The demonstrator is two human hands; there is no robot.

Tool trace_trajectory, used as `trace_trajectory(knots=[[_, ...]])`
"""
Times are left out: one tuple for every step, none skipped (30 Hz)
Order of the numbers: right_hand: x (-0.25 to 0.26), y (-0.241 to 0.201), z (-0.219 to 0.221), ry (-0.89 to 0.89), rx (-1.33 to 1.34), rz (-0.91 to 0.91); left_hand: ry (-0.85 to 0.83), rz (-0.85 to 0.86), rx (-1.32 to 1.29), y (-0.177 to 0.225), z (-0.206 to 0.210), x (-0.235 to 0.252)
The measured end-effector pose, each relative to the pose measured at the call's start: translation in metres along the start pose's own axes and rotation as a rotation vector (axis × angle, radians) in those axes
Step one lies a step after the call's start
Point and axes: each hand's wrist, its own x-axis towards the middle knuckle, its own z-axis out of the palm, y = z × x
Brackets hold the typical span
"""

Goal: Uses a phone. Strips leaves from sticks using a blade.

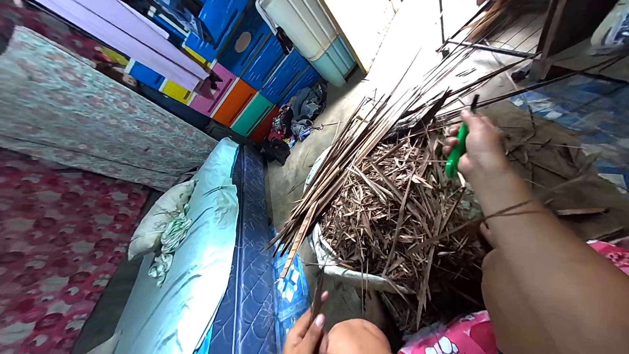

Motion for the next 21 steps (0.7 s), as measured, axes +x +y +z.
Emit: trace_trajectory(knots=[[-0.006,0.002,0.003,-0.019,-0.043,-0.004,0.003,0.008,-0.027,0.001,0.010,0.008],[-0.015,0.006,0.007,-0.080,-0.136,-0.022,0.001,0.020,-0.056,0.002,0.021,0.018],[-0.024,0.014,0.010,-0.176,-0.267,-0.050,-0.006,0.031,-0.089,0.003,0.034,0.031],[-0.033,0.024,0.014,-0.289,-0.419,-0.080,-0.005,0.037,-0.123,0.005,0.047,0.046],[-0.043,0.035,0.017,-0.411,-0.591,-0.107,0.002,0.037,-0.146,0.008,0.060,0.061],[-0.054,0.046,0.020,-0.545,-0.774,-0.125,0.016,0.030,-0.147,0.012,0.072,0.077],[-0.067,0.053,0.023,-0.697,-0.971,-0.131,0.049,0.020,-0.124,0.017,0.083,0.091],[-0.082,0.058,0.025,-0.858,-1.174,-0.128,0.091,0.020,-0.077,0.020,0.092,0.105],[-0.097,0.063,0.026,-0.983,-1.349,-0.148,0.132,0.016,-0.017,0.023,0.100,0.118],[-0.108,0.069,0.025,-1.067,-1.474,-0.174,0.163,0.017,0.052,0.025,0.105,0.129],[-0.117,0.074,0.024,-1.126,-1.557,-0.175,0.192,0.025,0.130,0.024,0.108,0.139],[-0.122,0.079,0.023,-1.167,-1.620,-0.157,0.223,0.022,0.215,0.024,0.110,0.146],[-0.124,0.083,0.023,-1.196,-1.676,-0.132,0.252,0.010,0.299,0.024,0.110,0.152],[-0.125,0.087,0.023,-1.208,-1.730,-0.113,0.271,-0.007,0.366,0.024,0.109,0.156],[-0.125,0.090,0.024,-1.206,-1.776,-0.097,0.278,-0.020,0.412,0.024,0.107,0.160],[-0.124,0.093,0.024,-1.194,-1.809,-0.087,0.281,-0.025,0.444,0.022,0.105,0.162],[-0.125,0.096,0.025,-1.184,-1.836,-0.075,0.284,-0.026,0.468,0.020,0.103,0.164],[-0.126,0.100,0.026,-1.178,-1.861,-0.057,0.286,-0.035,0.487,0.020,0.102,0.165],[-0.128,0.103,0.028,-1.176,-1.884,-0.035,0.284,-0.043,0.508,0.019,0.100,0.166],[-0.131,0.107,0.028,-1.171,-1.905,-0.015,0.271,-0.047,0.526,0.019,0.098,0.167],[-0.134,0.111,0.029,-1.155,-1.931,-0.006,0.261,-0.039,0.536,0.017,0.097,0.167]])
